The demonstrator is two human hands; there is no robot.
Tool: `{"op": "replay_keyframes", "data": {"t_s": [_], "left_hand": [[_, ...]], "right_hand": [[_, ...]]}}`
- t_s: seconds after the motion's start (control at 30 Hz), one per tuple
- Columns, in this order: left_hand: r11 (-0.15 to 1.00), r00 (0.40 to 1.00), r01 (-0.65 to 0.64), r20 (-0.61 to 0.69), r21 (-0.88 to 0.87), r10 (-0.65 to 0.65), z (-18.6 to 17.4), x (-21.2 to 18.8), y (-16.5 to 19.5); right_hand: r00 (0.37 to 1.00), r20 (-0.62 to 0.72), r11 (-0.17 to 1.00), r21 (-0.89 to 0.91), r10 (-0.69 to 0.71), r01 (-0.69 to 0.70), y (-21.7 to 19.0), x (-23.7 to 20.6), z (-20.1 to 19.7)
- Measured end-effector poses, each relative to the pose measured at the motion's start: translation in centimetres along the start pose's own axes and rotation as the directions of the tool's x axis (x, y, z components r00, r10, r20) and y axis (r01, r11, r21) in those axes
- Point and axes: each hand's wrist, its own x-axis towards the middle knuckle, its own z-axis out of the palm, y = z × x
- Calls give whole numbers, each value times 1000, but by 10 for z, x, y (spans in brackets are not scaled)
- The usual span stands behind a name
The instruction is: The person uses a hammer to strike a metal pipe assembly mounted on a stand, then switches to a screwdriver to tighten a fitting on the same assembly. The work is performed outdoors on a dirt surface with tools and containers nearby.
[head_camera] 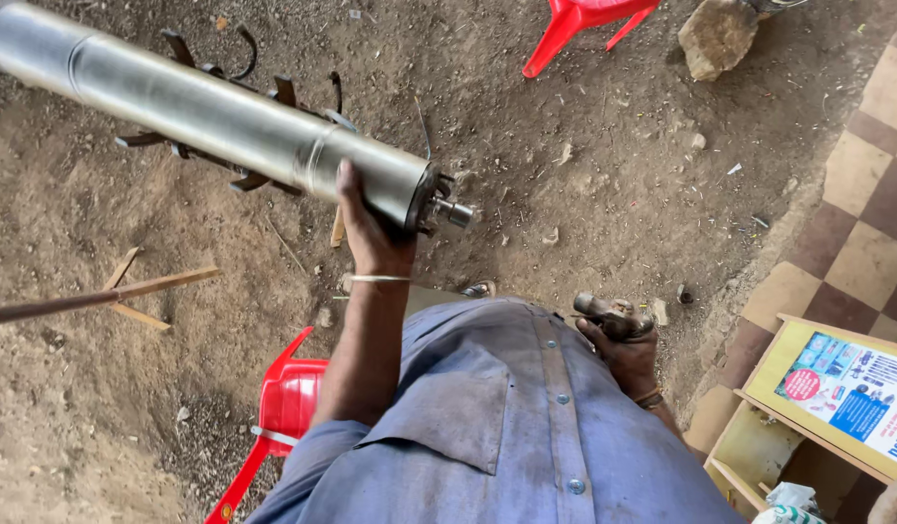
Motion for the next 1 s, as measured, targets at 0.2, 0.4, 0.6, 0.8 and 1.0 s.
{"op": "replay_keyframes", "data": {"t_s": [0.2,0.4,0.6,0.8,1.0], "left_hand": [[999,1000,1,30,51,-2,21,-13,6],[990,972,8,233,-142,26,1,-6,-9],[969,923,15,377,-246,81,-6,17,-21],[978,949,10,309,-208,56,5,4,-11],[998,988,-35,154,44,28,28,-6,15]], "right_hand": [[997,58,999,1,-53,53,-3,16,-8],[999,44,996,-84,32,-28,-3,14,-18],[986,93,988,-57,-137,142,-7,5,-22],[985,59,986,56,-163,160,4,-5,-17],[997,-15,997,14,-73,73,6,-8,-17]]}}
